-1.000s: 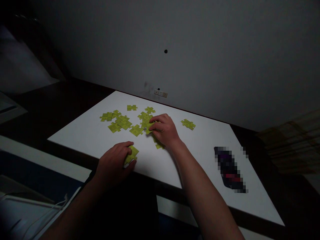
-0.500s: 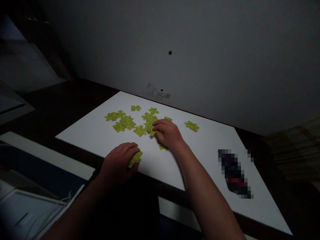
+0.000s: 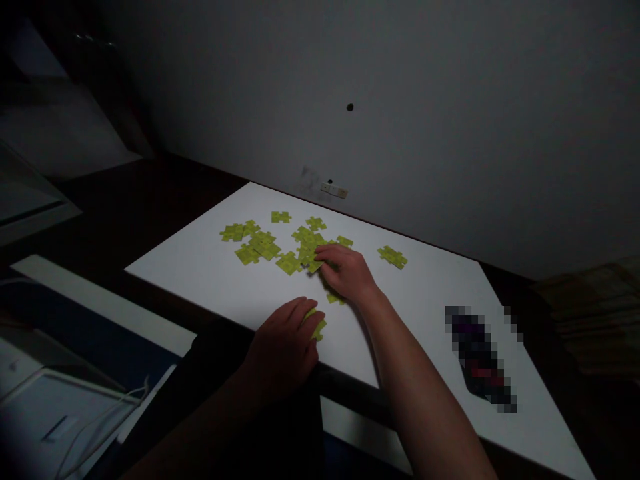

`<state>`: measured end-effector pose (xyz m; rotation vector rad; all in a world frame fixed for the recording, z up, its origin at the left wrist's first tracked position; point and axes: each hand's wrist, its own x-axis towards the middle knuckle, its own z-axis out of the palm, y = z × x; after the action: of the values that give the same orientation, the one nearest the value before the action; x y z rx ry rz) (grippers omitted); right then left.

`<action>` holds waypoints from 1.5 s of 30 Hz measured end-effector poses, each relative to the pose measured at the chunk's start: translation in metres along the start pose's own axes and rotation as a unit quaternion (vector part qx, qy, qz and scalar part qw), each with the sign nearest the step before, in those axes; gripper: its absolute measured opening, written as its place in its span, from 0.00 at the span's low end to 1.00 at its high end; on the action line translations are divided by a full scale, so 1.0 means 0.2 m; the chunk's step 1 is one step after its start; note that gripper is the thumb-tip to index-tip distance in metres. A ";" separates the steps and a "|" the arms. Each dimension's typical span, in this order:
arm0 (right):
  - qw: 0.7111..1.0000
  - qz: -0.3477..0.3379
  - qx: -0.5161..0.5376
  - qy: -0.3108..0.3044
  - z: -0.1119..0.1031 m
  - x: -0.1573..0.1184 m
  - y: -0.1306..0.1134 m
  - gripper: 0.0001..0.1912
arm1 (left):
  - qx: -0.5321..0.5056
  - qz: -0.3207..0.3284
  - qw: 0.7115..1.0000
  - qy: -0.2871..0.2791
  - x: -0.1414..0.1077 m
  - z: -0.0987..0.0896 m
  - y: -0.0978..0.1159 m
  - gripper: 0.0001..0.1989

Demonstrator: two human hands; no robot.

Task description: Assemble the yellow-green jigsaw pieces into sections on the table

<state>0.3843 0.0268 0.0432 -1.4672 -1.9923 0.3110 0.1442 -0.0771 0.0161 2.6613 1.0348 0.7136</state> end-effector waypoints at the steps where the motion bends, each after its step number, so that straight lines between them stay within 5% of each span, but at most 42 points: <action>1: 1.000 -0.003 0.001 0.006 0.00 0.00 0.01 0.14 | 0.004 0.004 1.000 -0.004 0.00 0.01 0.01 0.22; 9: 0.986 -0.135 0.038 0.086 0.07 0.00 0.13 0.13 | -0.010 0.005 1.000 0.013 0.00 0.04 0.00 0.26; 16: 0.990 -0.115 0.026 0.077 0.07 0.01 0.15 0.15 | -0.056 0.016 0.997 0.047 -0.05 0.03 -0.03 0.31; 21: 0.989 -0.103 0.022 0.106 0.05 0.01 0.19 0.13 | -0.001 -0.014 0.996 0.083 0.10 -0.12 -0.27 0.25; 28: 0.989 -0.071 0.015 0.129 0.03 0.02 0.22 0.12 | 0.056 -0.101 0.993 -0.020 0.45 -0.15 -0.62 0.31; 45: 0.989 -0.043 0.021 0.143 0.04 0.02 0.23 0.13 | 0.004 -0.068 0.997 -0.037 0.43 -0.13 -0.63 0.21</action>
<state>0.4143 0.0488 0.0138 -1.3142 -1.8003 0.0968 0.1131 0.0738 0.0253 2.5724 1.1869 0.5798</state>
